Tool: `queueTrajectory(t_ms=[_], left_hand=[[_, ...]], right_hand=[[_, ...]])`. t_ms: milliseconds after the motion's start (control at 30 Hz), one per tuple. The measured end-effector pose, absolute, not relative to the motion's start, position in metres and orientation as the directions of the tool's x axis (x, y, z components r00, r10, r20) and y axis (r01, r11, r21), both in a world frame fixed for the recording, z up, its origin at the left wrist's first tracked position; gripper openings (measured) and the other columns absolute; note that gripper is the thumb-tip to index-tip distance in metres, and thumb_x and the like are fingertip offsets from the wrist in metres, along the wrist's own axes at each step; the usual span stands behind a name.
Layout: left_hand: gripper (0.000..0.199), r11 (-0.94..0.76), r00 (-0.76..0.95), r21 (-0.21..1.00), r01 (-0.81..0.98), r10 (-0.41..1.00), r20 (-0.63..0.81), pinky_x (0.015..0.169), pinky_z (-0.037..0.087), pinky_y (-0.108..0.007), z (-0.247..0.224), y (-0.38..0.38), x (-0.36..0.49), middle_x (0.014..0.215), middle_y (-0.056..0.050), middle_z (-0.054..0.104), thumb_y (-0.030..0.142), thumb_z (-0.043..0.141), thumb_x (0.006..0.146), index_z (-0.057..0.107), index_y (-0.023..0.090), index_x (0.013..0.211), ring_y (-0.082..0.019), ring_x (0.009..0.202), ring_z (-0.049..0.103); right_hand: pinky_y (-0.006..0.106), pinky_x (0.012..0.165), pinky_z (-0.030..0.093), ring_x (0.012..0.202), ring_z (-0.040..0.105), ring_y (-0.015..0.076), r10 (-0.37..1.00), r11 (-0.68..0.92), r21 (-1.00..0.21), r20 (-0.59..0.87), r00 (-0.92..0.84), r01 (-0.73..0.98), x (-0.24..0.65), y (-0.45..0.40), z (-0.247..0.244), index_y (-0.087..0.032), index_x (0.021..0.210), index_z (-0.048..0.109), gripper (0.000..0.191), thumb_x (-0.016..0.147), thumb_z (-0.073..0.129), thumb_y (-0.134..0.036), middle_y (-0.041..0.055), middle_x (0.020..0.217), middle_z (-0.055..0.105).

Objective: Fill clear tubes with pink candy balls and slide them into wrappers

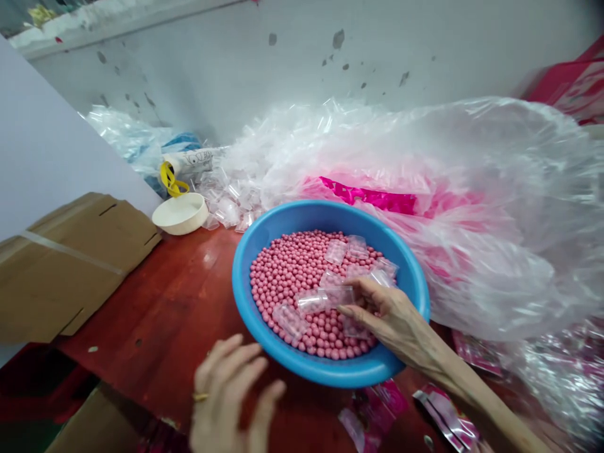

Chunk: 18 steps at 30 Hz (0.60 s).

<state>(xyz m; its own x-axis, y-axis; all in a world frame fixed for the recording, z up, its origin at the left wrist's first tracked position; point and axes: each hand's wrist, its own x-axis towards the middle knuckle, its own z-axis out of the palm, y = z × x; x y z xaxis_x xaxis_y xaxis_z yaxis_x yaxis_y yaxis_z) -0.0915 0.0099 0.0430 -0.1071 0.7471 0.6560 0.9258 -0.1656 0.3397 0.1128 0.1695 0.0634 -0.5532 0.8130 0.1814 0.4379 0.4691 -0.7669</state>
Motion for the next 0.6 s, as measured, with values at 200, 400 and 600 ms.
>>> queueTrajectory(t_ms=[200, 400, 600], left_hand=[[0.029, 0.262, -0.398, 0.506, 0.822, 0.899, 0.181, 0.069, 0.050, -0.049, -0.001, 0.006, -0.131, 0.092, -0.010, 0.063, 0.034, 0.067, 0.072, 0.062, 0.021, 0.097, -0.033, 0.084, 0.059], [0.019, 0.255, -0.450, 0.716, 0.650, 0.888, 0.093, 0.062, 0.053, -0.038, -0.008, 0.013, -0.129, 0.075, -0.005, 0.065, 0.038, 0.063, 0.075, 0.065, 0.021, 0.085, -0.025, 0.069, 0.064], [0.042, 0.219, -0.687, 0.972, 0.084, 0.719, -0.103, 0.036, 0.040, -0.019, 0.055, 0.013, -0.137, 0.077, -0.003, 0.069, 0.039, 0.074, 0.067, 0.061, 0.016, 0.099, -0.014, 0.056, 0.061]], right_hand=[[0.025, 0.047, 0.037, 0.051, 0.047, 0.0135, 0.835, 0.438, -0.776, 0.164, -0.525, 0.455, 0.112, 0.171, 0.063, -0.017, 0.084, 0.058, 0.017, 0.082, 0.056, -0.034, -0.0032, 0.058, 0.051], [0.025, 0.048, 0.040, 0.052, 0.051, 0.0136, 0.843, 0.427, -0.787, 0.168, -0.511, 0.446, 0.112, 0.170, 0.065, -0.017, 0.086, 0.060, 0.018, 0.081, 0.057, -0.035, -0.0021, 0.059, 0.056], [0.028, 0.056, 0.044, 0.061, 0.058, 0.0171, 0.805, 0.465, -0.774, 0.168, -0.569, 0.429, 0.114, 0.170, 0.065, -0.017, 0.085, 0.064, 0.012, 0.078, 0.061, -0.025, 0.0003, 0.067, 0.063]])
